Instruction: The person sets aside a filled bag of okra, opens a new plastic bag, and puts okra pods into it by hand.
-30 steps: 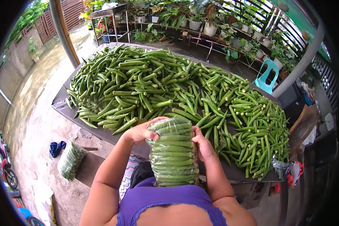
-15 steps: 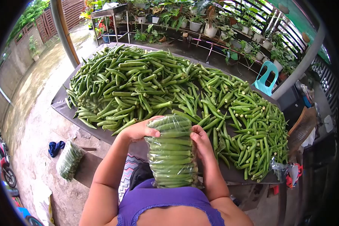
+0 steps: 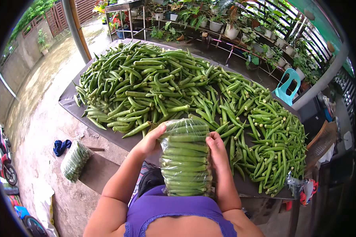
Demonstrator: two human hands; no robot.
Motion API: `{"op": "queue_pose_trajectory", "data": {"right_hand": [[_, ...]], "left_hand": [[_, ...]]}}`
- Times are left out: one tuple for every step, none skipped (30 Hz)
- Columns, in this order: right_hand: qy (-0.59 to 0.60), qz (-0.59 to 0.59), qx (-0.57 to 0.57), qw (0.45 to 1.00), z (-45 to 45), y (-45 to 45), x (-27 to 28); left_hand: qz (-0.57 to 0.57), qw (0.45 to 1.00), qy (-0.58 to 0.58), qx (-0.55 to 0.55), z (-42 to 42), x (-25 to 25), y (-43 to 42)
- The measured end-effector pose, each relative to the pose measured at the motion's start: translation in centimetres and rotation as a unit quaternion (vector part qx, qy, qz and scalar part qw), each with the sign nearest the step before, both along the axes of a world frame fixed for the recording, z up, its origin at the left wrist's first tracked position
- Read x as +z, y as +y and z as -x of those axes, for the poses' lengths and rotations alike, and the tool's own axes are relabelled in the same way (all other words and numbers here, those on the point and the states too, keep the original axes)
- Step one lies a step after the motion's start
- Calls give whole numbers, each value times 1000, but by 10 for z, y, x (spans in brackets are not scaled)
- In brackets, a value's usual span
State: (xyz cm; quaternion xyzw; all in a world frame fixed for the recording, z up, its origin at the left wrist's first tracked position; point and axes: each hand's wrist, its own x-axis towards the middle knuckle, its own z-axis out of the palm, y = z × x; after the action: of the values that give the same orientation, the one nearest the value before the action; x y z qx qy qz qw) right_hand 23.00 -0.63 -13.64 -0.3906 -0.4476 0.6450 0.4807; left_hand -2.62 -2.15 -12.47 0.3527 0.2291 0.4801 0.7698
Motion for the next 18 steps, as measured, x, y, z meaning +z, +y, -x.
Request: {"op": "queue_pose_trajectory", "data": {"right_hand": [[11, 8, -1, 1000, 0, -2, -1], [22, 17, -1, 1000, -1, -5, -2], [69, 21, 37, 997, -3, -8, 2], [116, 24, 76, 990, -8, -12, 10], [162, 28, 114, 980, -13, -14, 14], [113, -9, 127, 985, -18, -14, 9], [93, -18, 120, 988, -20, -15, 5], [73, -27, 113, 991, -21, -15, 4], [53, -37, 105, 992, -20, -16, 3], [53, -37, 87, 994, -18, -16, 0], [42, -39, 74, 996, -17, -15, -4], [32, -41, 62, 997, -16, -13, -9], [21, -42, 50, 998, -14, -12, -12], [9, -44, 43, 998, -13, -13, -12], [-2, -48, 37, 998, -12, -13, -11], [-13, -52, 32, 998, -11, -13, -10], [-24, -56, 26, 998, -10, -13, -10], [-23, -64, 23, 997, -11, -12, -14]], "left_hand": [[30, 999, -40, 8, -1, -1, -3], [61, 995, -80, 18, -2, -1, -6], [91, 988, -121, 29, -2, -2, -9], [104, 989, -97, 37, -1, -8, -10], [84, 991, -84, 66, -1, -8, -13], [64, 991, -71, 94, -2, -7, -17], [44, 990, -57, 122, -5, -8, -21], [3, 971, 8, 239, -15, -15, -24], [41, 935, -5, 351, -23, -31, -29], [-26, 922, 48, 384, -32, -33, -38], [-93, 900, 100, 415, -39, -35, -44], [-148, 875, 147, 438, -44, -40, -43], [-118, 875, 146, 447, -47, -43, -45], [-124, 873, 165, 442, -48, -43, -47], [-130, 871, 183, 437, -48, -40, -47], [-155, 856, 244, 429, -45, -44, -47], [-94, 884, 184, 419, -49, -41, -50], [-64, 885, 204, 413, -47, -38, -51]]}}
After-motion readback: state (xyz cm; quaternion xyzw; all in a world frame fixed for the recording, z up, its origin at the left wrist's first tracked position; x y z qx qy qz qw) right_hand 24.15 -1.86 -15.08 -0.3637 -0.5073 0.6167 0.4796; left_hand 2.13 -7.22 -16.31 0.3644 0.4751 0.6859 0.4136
